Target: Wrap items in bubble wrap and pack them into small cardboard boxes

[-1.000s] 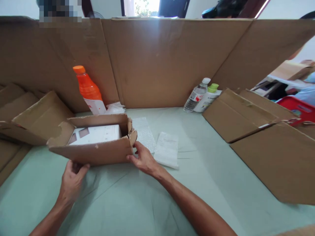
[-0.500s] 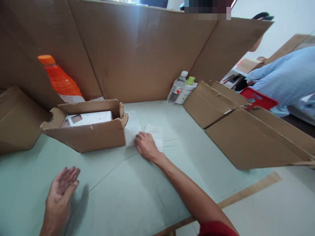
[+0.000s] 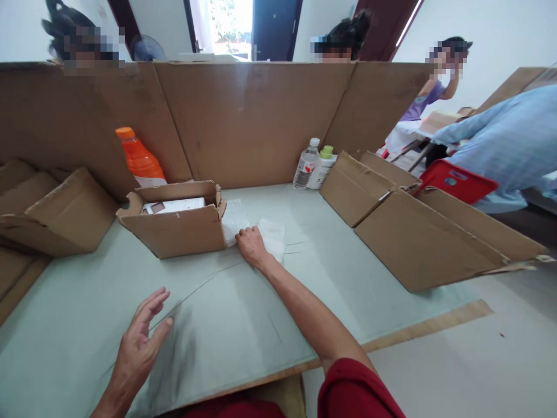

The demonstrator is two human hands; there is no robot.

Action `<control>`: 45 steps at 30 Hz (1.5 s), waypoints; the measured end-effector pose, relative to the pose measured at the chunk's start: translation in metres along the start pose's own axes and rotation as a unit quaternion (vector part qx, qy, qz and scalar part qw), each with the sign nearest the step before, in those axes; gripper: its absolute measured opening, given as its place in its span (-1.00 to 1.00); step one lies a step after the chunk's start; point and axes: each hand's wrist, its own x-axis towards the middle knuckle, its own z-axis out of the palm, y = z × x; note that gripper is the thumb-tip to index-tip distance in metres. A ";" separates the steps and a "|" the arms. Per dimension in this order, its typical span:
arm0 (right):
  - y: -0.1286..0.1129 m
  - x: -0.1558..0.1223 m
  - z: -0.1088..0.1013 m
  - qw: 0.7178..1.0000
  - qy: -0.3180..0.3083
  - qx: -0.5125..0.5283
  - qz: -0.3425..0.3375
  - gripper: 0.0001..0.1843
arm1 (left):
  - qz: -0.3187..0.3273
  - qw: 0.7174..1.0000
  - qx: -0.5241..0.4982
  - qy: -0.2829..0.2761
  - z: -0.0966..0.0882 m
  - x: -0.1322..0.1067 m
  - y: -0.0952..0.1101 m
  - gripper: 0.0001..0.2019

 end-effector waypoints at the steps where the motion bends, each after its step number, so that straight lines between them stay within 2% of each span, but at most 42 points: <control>1: 0.000 -0.002 -0.003 1.000 0.002 -0.004 0.000 -0.71 | 0.007 1.000 0.006 0.010 -0.004 0.003 0.000 -0.55; 4: 0.001 -0.030 -0.013 1.000 0.006 -0.011 -0.006 -0.72 | -0.009 0.999 0.008 0.049 -0.017 0.012 -0.005 -0.49; 7: 0.001 -0.071 -0.018 0.997 -0.003 0.043 -0.066 -0.80 | -0.040 0.996 0.006 0.073 -0.030 0.027 -0.010 -0.43; 10: 0.001 -0.092 -0.018 0.985 0.023 0.137 -0.104 -0.61 | -0.032 0.995 -0.006 0.097 -0.035 0.059 -0.010 -0.36; 13: -0.003 -0.076 -0.018 0.978 0.080 0.187 -0.046 -0.49 | -0.009 0.990 -0.045 0.131 -0.028 0.103 -0.006 -0.30; 17: -0.020 -0.027 -0.020 0.958 0.099 0.267 0.020 -0.45 | 0.001 0.984 -0.094 0.149 -0.007 0.150 -0.003 -0.34; 21: -0.033 0.011 -0.023 0.937 0.090 0.337 0.029 -0.48 | 0.010 0.982 -0.084 0.168 0.009 0.170 -0.007 -0.46; 24: -0.019 0.018 -0.026 0.926 0.075 0.369 0.003 -0.44 | 0.009 0.980 -0.079 0.184 0.010 0.178 -0.011 -0.47; 27: 0.015 -0.006 -0.032 0.933 0.077 0.350 0.002 -0.45 | 0.015 0.980 -0.065 0.187 0.001 0.165 -0.011 -0.37; 29: 0.041 -0.037 -0.035 0.942 0.065 0.330 0.012 -0.49 | 0.038 0.980 0.004 0.193 -0.005 0.139 -0.008 -0.32; 31: 0.061 -0.073 -0.033 0.953 0.025 0.303 0.012 -0.46 | 0.095 0.977 0.093 0.166 -0.002 0.104 0.000 -0.42; 32: 0.067 -0.089 -0.029 0.959 0.001 0.285 0.012 -0.40 | 0.137 0.975 0.123 0.127 0.005 0.087 0.006 -0.51; 34: 0.070 -0.113 -0.016 0.970 -0.028 0.240 0.025 -0.26 | 0.244 0.957 0.153 0.026 0.032 0.059 0.016 -0.62; 36: 0.065 -0.122 -0.001 0.977 -0.028 0.203 0.063 -0.18 | 0.316 0.930 0.179 -0.056 0.073 0.046 0.025 -0.54; 38: 0.061 -0.121 0.011 0.973 -0.014 0.206 0.103 -0.15 | 0.335 0.911 0.214 -0.109 0.114 0.048 0.030 -0.41; 40: 0.063 -0.115 0.018 0.961 0.000 0.249 0.117 -0.11 | 0.336 0.904 0.234 -0.125 0.145 0.057 0.032 -0.52; 42: 0.069 -0.110 0.019 0.946 0.018 0.302 0.119 -0.12 | 0.336 0.903 0.238 -0.119 0.156 0.064 0.031 -0.70; 43: 0.073 -0.109 0.019 0.939 0.030 0.320 0.121 -0.15 | 0.338 0.904 0.235 -0.113 0.155 0.065 0.029 -0.74; 45: 0.079 -0.106 0.019 0.932 0.052 0.335 0.126 -0.22 | 0.343 0.906 0.230 -0.098 0.141 0.060 0.024 -0.74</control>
